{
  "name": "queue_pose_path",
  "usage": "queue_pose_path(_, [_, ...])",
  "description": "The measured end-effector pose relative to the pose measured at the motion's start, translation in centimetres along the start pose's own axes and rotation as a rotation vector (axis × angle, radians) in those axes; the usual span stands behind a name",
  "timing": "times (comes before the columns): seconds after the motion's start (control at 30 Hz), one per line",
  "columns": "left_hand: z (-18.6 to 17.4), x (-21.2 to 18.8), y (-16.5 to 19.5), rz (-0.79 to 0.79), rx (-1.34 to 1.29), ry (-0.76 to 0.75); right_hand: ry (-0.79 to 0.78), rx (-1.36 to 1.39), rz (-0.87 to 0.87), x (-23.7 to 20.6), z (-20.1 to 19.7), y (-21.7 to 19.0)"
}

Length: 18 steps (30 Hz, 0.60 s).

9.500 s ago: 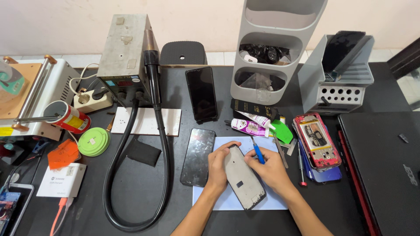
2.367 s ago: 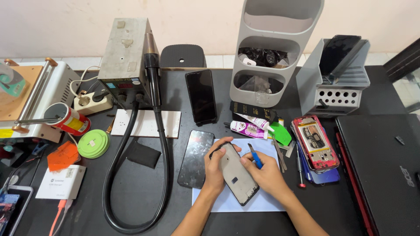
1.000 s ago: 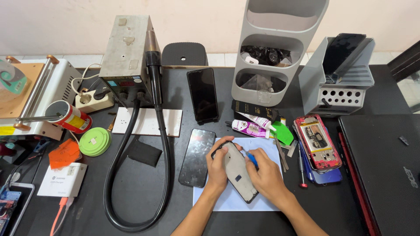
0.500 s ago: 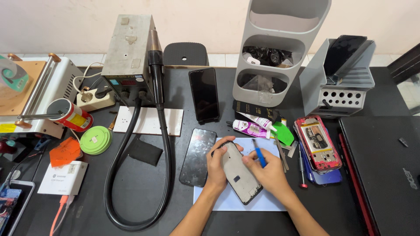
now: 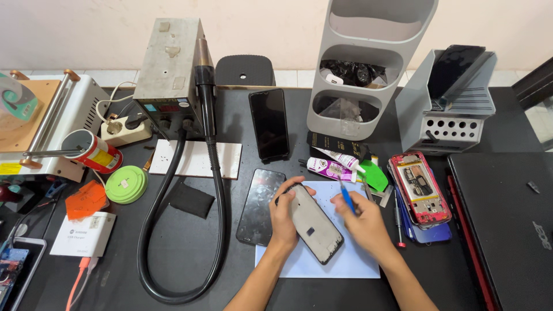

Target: The person uses a blue-handled precision tool to scrape adhesive residue from the back of a disassembled smartphone. They repeatedly scrape and wipe the surface, rotating the phone to access different edges and areas.

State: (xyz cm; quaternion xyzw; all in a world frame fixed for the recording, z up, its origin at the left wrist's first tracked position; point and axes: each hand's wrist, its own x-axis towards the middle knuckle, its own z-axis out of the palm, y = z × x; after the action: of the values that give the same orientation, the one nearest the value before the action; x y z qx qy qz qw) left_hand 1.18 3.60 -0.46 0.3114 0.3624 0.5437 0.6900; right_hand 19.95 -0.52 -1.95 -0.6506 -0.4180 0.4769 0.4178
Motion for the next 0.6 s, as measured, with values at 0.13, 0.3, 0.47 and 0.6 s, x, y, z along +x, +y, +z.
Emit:
queue_pose_path(0.13, [0.4, -0.3, 0.0, 0.048, 0.099, 0.011, 0.078, -0.021, -0.356, -0.6, -0.4, -0.1])
queue_pose_path(0.3, [0.7, -0.3, -0.3, 0.037, 0.113, 0.014, 0.127, 0.104, -0.379, -1.2, 0.1, -0.9])
queue_pose_path(0.47, [0.4, -0.3, -0.7, 0.125, 0.205, 0.014, 0.091, -0.127, -0.612, -1.6, 0.7, -2.1])
queue_pose_path(0.6, [0.5, -0.3, -1.1, 0.098, 0.169, -0.016, 0.128, -0.323, -0.535, -1.6, 0.2, -2.7])
